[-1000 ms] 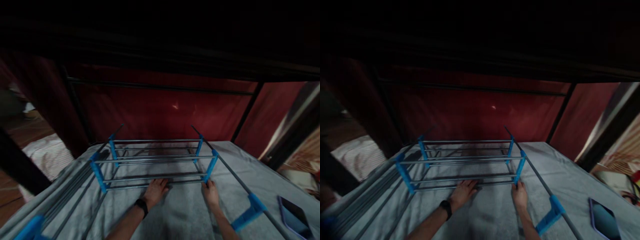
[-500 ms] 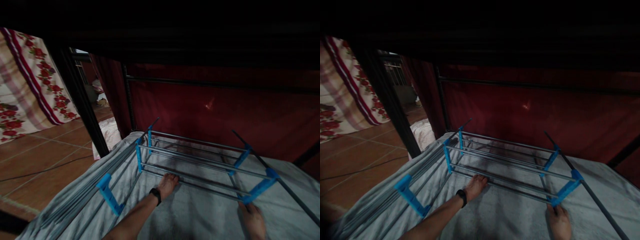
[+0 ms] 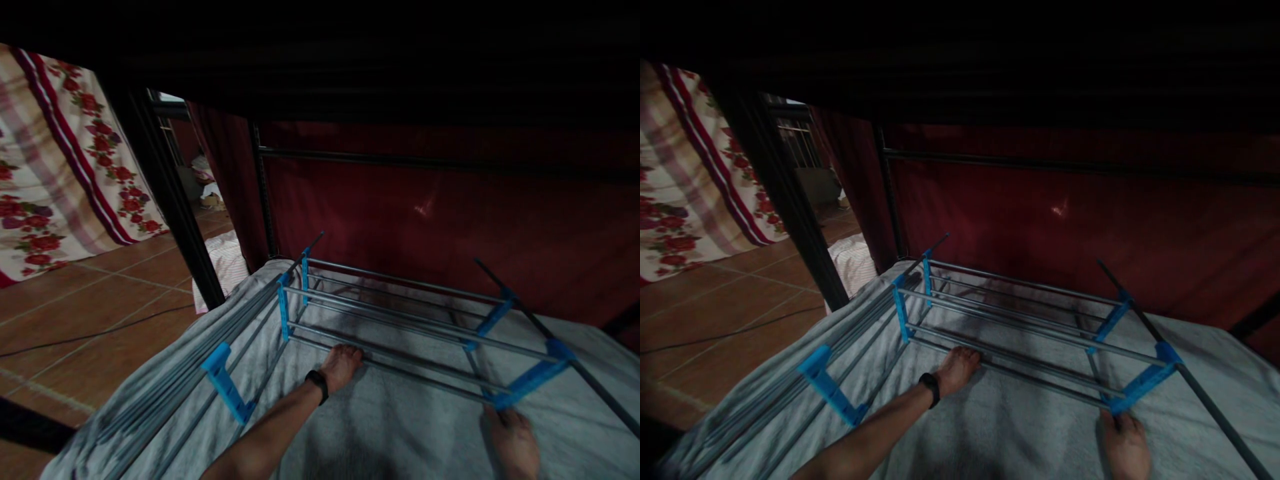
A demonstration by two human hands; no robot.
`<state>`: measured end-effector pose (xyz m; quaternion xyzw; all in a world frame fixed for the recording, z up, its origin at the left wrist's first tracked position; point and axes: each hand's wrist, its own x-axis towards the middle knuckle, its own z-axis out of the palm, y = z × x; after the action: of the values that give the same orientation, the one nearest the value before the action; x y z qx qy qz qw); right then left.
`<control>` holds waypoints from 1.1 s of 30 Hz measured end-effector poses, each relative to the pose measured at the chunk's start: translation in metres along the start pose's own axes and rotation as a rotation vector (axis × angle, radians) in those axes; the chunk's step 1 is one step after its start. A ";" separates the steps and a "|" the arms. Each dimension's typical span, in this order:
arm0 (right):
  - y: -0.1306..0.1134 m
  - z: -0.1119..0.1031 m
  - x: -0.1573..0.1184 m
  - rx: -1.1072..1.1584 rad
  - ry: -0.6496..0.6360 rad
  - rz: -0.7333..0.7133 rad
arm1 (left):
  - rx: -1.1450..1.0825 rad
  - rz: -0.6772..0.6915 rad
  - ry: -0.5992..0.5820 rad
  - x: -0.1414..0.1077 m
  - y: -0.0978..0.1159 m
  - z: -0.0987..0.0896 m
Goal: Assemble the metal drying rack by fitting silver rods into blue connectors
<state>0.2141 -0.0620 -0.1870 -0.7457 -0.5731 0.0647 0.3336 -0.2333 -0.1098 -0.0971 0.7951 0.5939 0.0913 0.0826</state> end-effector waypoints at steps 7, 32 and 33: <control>-0.029 -0.009 -0.010 -0.017 -0.024 0.008 | 0.005 -0.013 0.030 -0.006 0.008 -0.008; -0.070 -0.021 -0.026 0.043 0.058 0.123 | -0.076 -0.101 0.043 -0.024 -0.050 -0.023; -0.071 -0.022 -0.027 0.040 0.052 0.121 | -0.077 -0.112 0.038 -0.024 -0.047 -0.025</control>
<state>0.1579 -0.0867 -0.1374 -0.7734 -0.5168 0.0769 0.3589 -0.2902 -0.1191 -0.0855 0.7548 0.6351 0.1244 0.1069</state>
